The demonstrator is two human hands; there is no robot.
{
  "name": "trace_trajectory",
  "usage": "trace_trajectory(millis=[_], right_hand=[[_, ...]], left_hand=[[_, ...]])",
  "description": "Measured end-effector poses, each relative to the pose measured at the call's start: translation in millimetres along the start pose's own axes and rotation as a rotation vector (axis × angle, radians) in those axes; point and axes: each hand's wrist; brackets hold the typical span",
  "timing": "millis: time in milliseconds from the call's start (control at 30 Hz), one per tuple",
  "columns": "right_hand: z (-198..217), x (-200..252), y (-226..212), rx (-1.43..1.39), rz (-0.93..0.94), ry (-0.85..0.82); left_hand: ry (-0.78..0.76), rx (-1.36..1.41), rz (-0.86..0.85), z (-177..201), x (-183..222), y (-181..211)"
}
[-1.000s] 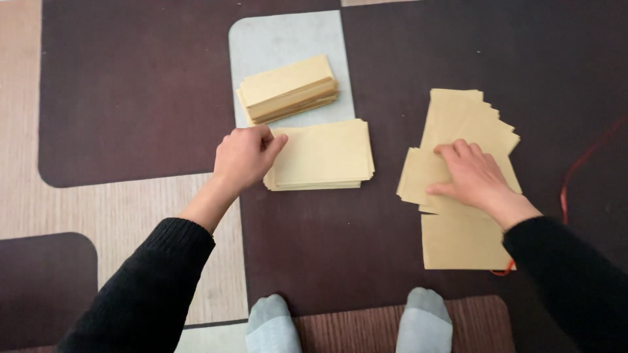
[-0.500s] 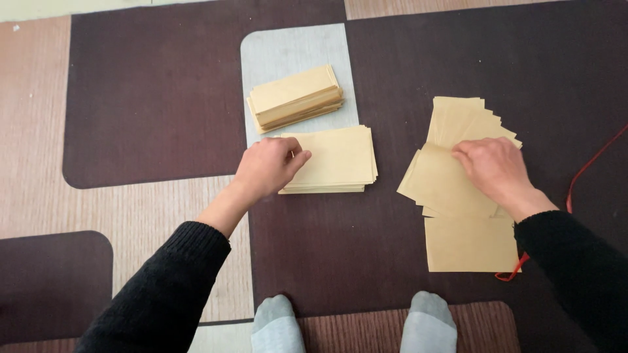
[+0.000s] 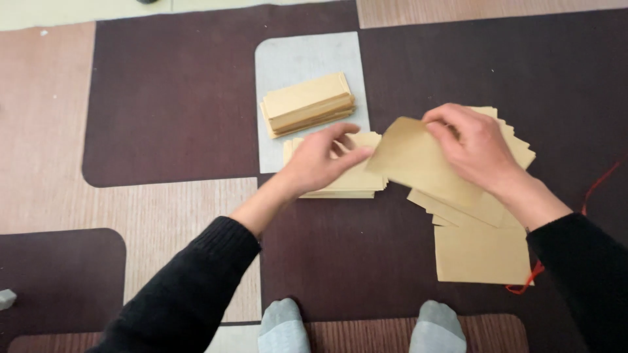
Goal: Sorting and stacking small paper bags on a floor mat
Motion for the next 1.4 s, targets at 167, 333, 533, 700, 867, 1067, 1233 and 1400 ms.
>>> trace_trajectory(millis=[167, 333, 533, 700, 867, 1067, 1233, 1400], right_hand=[[-20, -13, 3, -0.219, -0.086, 0.024], [-41, 7, 43, -0.632, -0.593, -0.021], [-71, 7, 36, -0.631, -0.686, -0.112], [-103, 6, 38, -0.235, -0.633, -0.365], [-119, 16, 42, -0.155, -0.612, -0.421], [-133, 21, 37, -0.059, -0.643, -0.477], [-138, 26, 41, -0.010, -0.673, -0.482], [-128, 50, 75, 0.017, -0.648, -0.168]], left_hand=[[0.019, 0.135, 0.056, -5, -21, -35], [0.092, 0.396, 0.192, 25, -27, -84], [0.082, 0.347, 0.363, 35, -10, -106], [0.125, -0.101, 0.548, 30, -10, -152], [0.131, -0.084, 0.582, 21, 4, -143], [0.060, -0.228, 0.566, 10, 4, -151], [0.031, -0.295, 0.565, 11, 3, -150], [0.121, -0.210, 0.527, 17, 9, -139]])
Point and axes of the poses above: each hand's wrist, its own x-axis away from the middle knuckle, its own z-axis out of the back of the hand, y = z × x, and after that the axes turned 13 degrees about z, right-handed
